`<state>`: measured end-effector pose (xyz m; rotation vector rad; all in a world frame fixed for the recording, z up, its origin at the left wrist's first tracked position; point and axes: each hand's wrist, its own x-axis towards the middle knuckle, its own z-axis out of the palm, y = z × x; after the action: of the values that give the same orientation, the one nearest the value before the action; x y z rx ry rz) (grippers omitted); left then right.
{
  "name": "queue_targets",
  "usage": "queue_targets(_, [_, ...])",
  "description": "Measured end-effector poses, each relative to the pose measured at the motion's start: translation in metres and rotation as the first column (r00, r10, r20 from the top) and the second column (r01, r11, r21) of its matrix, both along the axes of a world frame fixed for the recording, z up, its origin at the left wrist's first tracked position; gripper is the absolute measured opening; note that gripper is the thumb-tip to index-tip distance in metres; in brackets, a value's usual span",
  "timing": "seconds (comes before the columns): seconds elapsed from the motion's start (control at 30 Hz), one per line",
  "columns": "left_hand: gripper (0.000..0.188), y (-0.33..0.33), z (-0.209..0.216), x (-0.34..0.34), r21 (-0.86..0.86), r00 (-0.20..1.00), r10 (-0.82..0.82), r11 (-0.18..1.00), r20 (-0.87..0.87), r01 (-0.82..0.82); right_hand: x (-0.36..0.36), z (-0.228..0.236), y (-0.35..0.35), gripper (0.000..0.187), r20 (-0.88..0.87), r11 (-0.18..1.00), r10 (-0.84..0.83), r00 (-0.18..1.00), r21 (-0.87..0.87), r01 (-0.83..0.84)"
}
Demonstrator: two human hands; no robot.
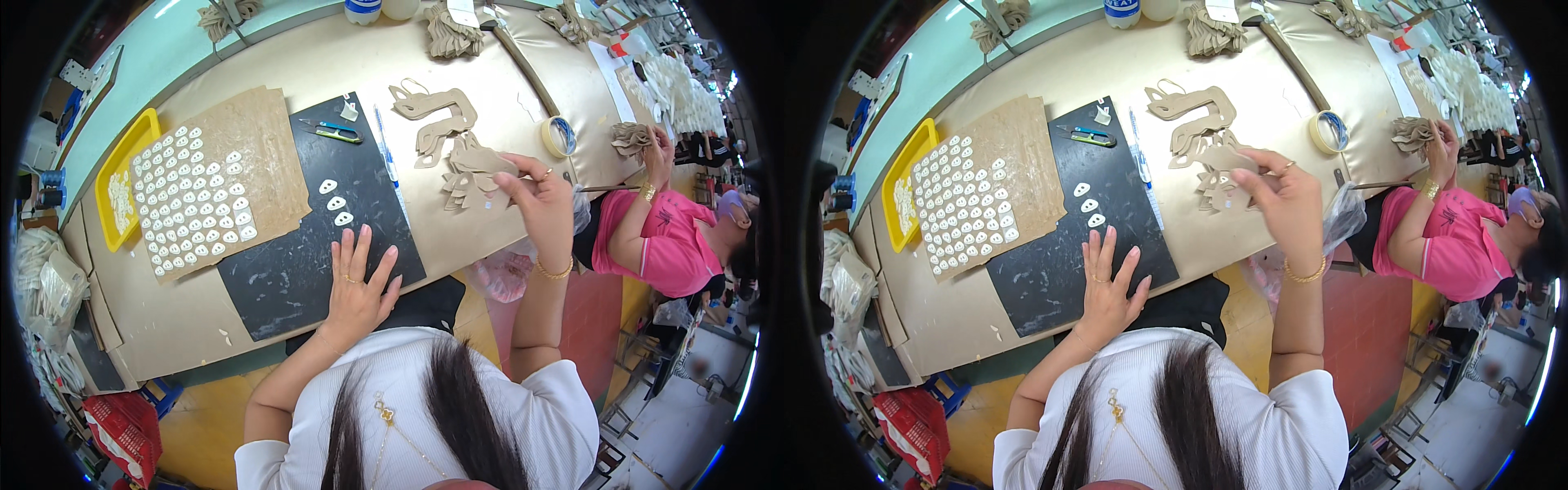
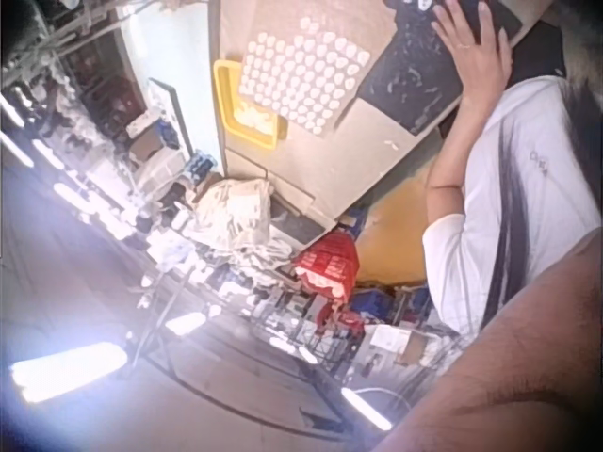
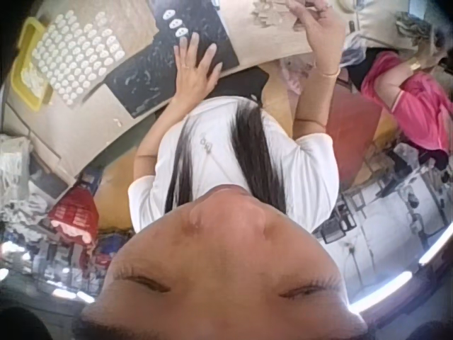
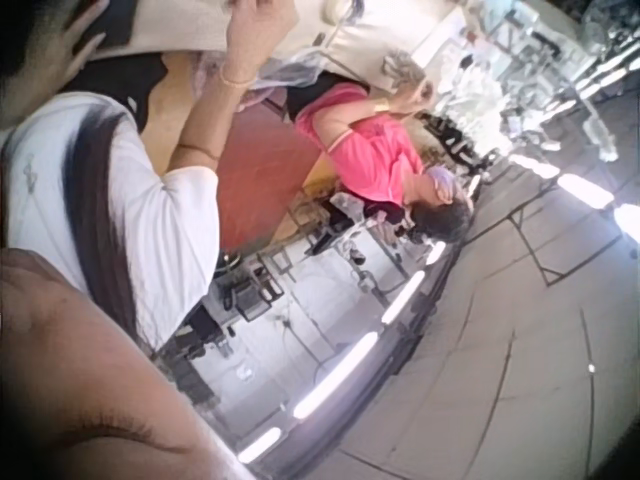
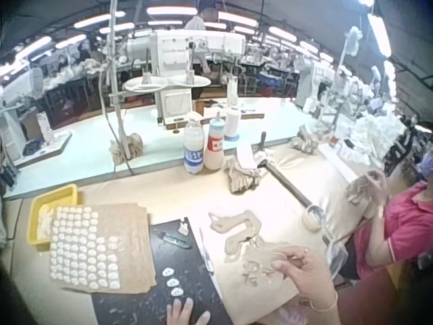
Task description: The person assembles small white plastic pieces with beige fabric cutouts on a worktable. They pick up each plastic piece, align it with a fabric cutout, and press them together, then place the assembled units on a black mat. The process repeats continuously throughout the clip.
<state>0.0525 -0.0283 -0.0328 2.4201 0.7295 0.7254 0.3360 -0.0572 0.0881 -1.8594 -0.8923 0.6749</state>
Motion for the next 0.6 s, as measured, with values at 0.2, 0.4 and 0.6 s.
queue_targets(0.2, [0.066, 0.001, -0.001, 0.001, 0.023, 1.0, 0.004, 1.0, -0.005, -0.004, 0.092, -0.067, -0.025, 0.033, -0.068, 0.995, -0.088, 0.994, -0.047, 0.085])
queue_targets(0.4, [0.07, 0.0, 0.001, 0.0, 0.011, 1.0, 0.006, 1.0, -0.011, -0.006, 0.102, -0.081, -0.02, 0.036, 0.547, 0.983, -0.053, 0.836, -0.117, 0.139])
queue_targets(0.6, [0.062, -0.001, 0.001, 0.003, 0.037, 0.999, 0.013, 0.999, -0.046, -0.012, 0.047, -0.082, 0.059, 0.023, 0.638, 0.974, 0.194, 0.745, -0.032, -0.225])
